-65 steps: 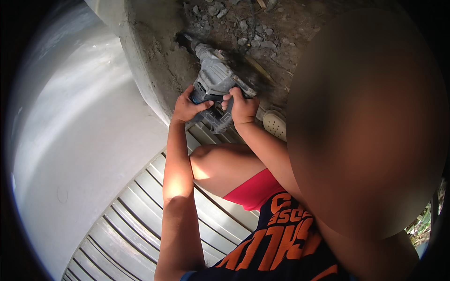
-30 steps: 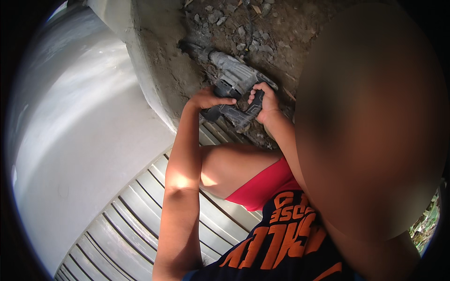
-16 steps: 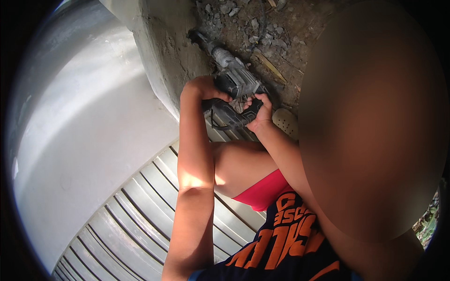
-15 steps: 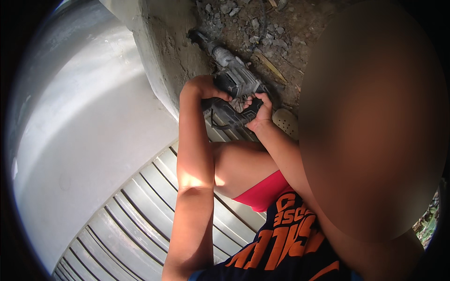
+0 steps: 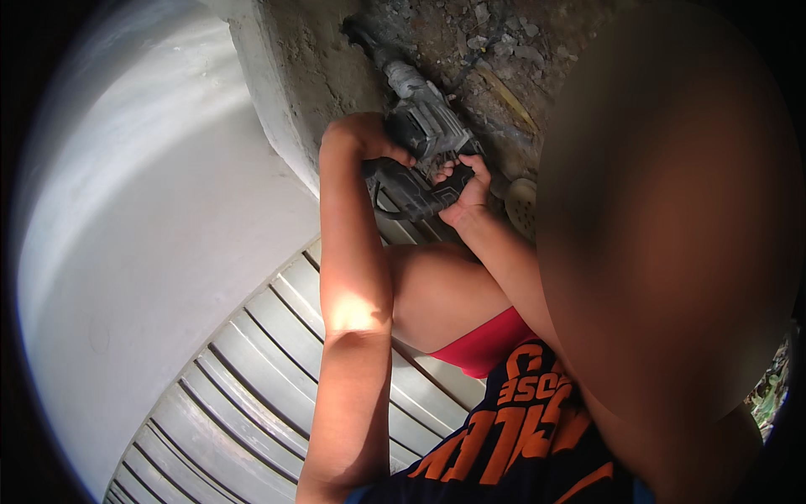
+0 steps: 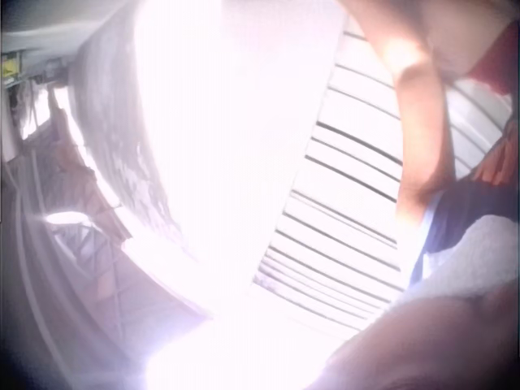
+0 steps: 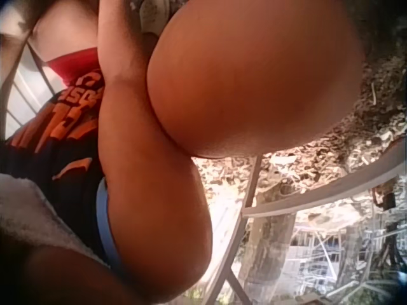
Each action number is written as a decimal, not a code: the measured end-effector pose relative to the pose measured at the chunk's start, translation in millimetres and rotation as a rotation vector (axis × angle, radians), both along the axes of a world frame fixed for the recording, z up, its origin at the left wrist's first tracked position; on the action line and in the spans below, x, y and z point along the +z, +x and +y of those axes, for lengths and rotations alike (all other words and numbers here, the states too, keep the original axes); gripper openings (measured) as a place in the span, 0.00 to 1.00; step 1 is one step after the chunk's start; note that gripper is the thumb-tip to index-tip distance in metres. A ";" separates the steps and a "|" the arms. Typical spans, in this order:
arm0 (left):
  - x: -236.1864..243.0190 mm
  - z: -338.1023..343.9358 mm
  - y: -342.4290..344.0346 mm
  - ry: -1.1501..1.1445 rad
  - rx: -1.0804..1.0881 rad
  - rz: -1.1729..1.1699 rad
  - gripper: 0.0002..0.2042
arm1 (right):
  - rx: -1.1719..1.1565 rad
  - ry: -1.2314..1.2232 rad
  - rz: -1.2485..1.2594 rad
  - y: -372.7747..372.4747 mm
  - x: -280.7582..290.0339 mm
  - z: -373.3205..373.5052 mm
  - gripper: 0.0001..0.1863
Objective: The person uses a rotary hammer drill to break and remove sections of a concrete wall or beam. They repeatedly drill into the concrete, clear debris by hand, and reposition the tool to continue breaking the structure.
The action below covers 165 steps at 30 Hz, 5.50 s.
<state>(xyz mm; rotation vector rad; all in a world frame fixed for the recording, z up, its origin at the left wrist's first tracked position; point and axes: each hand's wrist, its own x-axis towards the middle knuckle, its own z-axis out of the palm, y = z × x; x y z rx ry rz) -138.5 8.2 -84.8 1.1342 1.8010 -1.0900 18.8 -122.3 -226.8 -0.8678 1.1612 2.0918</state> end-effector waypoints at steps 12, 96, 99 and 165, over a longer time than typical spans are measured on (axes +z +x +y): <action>-23.5 24.3 31.6 -0.092 -0.020 0.104 0.42 | 0.001 -0.011 0.158 29.6 -27.2 23.9 0.12; -30.8 -19.0 55.3 0.977 0.810 -0.659 0.37 | 0.717 1.268 -1.028 74.0 152.6 196.3 0.20; -43.9 -34.4 41.5 0.966 0.995 -0.696 0.34 | 0.663 1.246 -1.050 80.1 153.3 197.7 0.20; -22.3 122.2 161.7 -0.017 -0.056 0.224 0.38 | 0.011 0.036 0.071 125.1 -46.5 130.8 0.12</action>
